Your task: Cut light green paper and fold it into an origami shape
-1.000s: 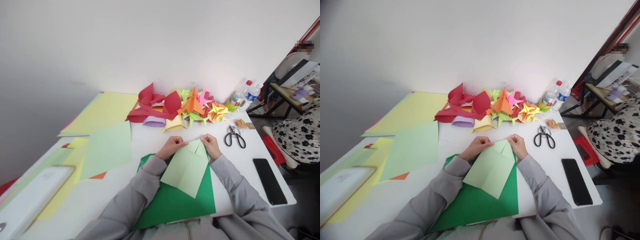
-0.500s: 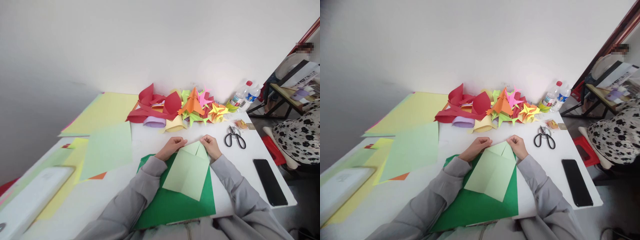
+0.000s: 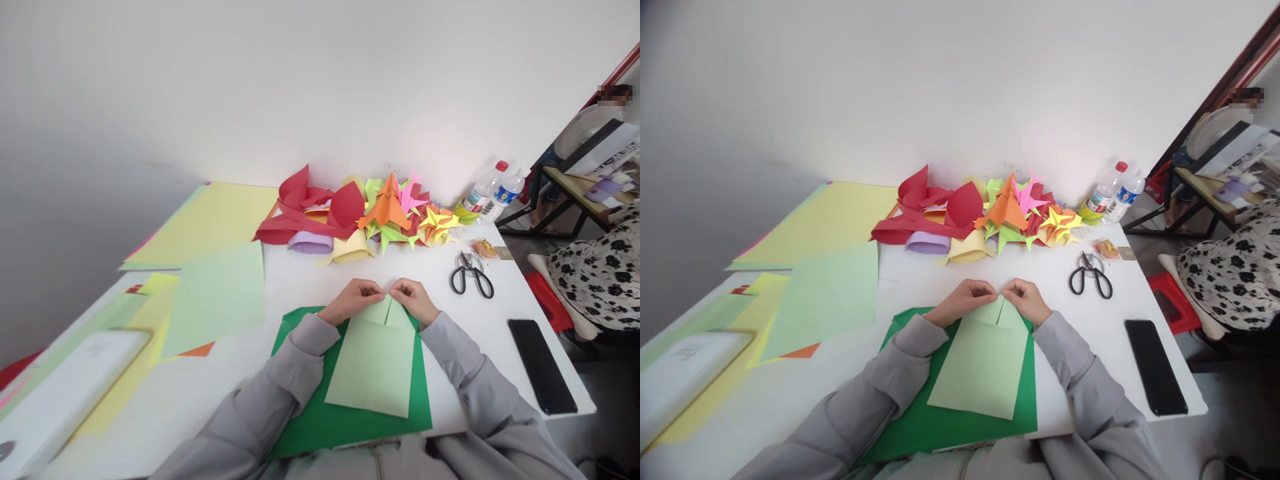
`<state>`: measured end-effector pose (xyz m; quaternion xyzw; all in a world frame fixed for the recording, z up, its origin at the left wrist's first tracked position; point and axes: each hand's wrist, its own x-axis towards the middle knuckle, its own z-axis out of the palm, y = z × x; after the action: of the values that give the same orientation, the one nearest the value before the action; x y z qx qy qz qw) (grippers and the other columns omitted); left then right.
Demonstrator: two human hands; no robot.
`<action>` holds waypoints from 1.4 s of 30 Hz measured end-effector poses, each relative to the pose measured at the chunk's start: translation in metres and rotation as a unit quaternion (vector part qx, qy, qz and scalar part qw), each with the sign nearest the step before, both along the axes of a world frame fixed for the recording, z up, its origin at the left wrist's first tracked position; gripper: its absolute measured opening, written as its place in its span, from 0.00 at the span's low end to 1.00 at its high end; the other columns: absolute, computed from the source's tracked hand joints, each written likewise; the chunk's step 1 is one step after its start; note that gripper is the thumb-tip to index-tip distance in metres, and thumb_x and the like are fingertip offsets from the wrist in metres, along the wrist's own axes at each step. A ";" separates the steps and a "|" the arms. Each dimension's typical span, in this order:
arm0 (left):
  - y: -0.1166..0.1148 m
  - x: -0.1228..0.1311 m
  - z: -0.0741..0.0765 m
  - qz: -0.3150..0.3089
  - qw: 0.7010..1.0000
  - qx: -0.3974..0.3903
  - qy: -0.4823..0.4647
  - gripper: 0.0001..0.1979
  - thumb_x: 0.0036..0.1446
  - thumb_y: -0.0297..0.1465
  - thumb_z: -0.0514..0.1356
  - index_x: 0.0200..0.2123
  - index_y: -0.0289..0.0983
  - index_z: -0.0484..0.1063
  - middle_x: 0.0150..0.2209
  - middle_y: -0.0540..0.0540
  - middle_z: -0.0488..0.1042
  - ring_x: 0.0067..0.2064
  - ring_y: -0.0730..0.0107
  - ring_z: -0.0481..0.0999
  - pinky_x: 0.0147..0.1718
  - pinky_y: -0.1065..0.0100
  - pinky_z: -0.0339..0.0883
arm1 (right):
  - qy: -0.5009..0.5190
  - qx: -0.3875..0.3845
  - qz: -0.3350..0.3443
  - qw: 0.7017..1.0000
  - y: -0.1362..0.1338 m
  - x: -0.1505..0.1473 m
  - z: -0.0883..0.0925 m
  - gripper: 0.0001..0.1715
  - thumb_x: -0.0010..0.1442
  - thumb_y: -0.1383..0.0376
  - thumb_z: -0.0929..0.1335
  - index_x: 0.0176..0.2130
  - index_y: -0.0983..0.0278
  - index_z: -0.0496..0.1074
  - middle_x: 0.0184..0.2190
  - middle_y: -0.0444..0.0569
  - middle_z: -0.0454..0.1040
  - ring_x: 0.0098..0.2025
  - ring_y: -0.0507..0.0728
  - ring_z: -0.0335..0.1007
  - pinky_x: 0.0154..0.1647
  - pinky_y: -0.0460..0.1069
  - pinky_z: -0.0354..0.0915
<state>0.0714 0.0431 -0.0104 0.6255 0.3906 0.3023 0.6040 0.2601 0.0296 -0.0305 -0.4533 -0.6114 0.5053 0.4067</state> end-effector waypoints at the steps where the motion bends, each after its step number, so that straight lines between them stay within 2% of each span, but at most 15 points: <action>1: -0.001 0.001 -0.001 0.002 1.000 0.006 0.004 0.13 0.48 0.38 0.63 0.27 0.32 0.75 0.24 0.48 0.72 0.27 0.73 0.67 0.28 0.70 0.58 | -0.013 0.010 0.006 1.000 0.000 0.000 0.000 0.20 0.51 0.50 0.69 0.26 0.65 0.69 0.21 0.42 0.66 0.23 0.49 0.57 0.24 0.45 0.55; 8: -0.001 0.004 -0.006 -0.002 0.999 0.043 0.026 0.12 0.49 0.36 0.61 0.27 0.32 0.75 0.22 0.50 0.71 0.25 0.74 0.64 0.25 0.71 0.57 | -0.061 0.036 0.025 0.997 -0.001 -0.002 -0.001 0.21 0.54 0.49 0.68 0.27 0.65 0.69 0.22 0.42 0.67 0.24 0.50 0.57 0.26 0.46 0.56; 16: -0.001 0.004 -0.004 0.006 1.000 0.024 -0.001 0.10 0.47 0.35 0.62 0.25 0.32 0.74 0.22 0.50 0.71 0.26 0.74 0.66 0.27 0.71 0.59 | -0.041 0.025 0.021 0.999 0.000 -0.002 -0.003 0.20 0.53 0.50 0.68 0.27 0.64 0.67 0.22 0.42 0.66 0.25 0.50 0.58 0.28 0.46 0.57; 22: 0.000 0.004 -0.005 0.015 1.000 0.024 -0.003 0.12 0.46 0.37 0.63 0.22 0.33 0.71 0.19 0.53 0.66 0.24 0.76 0.63 0.24 0.72 0.56 | -0.018 0.020 -0.009 1.000 0.001 -0.001 -0.003 0.20 0.52 0.50 0.68 0.25 0.64 0.67 0.19 0.40 0.62 0.22 0.50 0.55 0.25 0.46 0.55; 29: 0.000 0.004 -0.005 0.016 1.000 0.021 -0.002 0.12 0.46 0.37 0.62 0.22 0.32 0.71 0.19 0.52 0.66 0.24 0.76 0.63 0.24 0.72 0.55 | -0.013 0.011 -0.017 1.000 0.001 -0.001 -0.002 0.20 0.51 0.50 0.69 0.25 0.64 0.67 0.19 0.40 0.62 0.22 0.49 0.54 0.24 0.45 0.54; 36: -0.001 0.004 -0.007 0.011 0.999 0.041 0.014 0.12 0.47 0.38 0.61 0.23 0.33 0.71 0.19 0.52 0.66 0.24 0.76 0.62 0.24 0.72 0.55 | -0.044 0.016 0.021 0.999 0.000 -0.001 -0.001 0.19 0.54 0.51 0.68 0.29 0.65 0.70 0.23 0.42 0.67 0.24 0.49 0.58 0.25 0.45 0.56; 42: -0.001 0.005 -0.009 0.003 0.998 0.053 0.033 0.11 0.47 0.37 0.60 0.23 0.33 0.71 0.19 0.53 0.65 0.23 0.76 0.61 0.23 0.72 0.54 | -0.081 0.042 0.035 0.995 0.001 -0.001 -0.005 0.19 0.55 0.51 0.67 0.28 0.65 0.69 0.22 0.42 0.67 0.24 0.50 0.57 0.26 0.46 0.57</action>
<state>0.0769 0.0417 -0.0198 0.6649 0.3955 0.3039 0.5560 0.2591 0.0304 -0.0357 -0.4538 -0.6785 0.4548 0.3561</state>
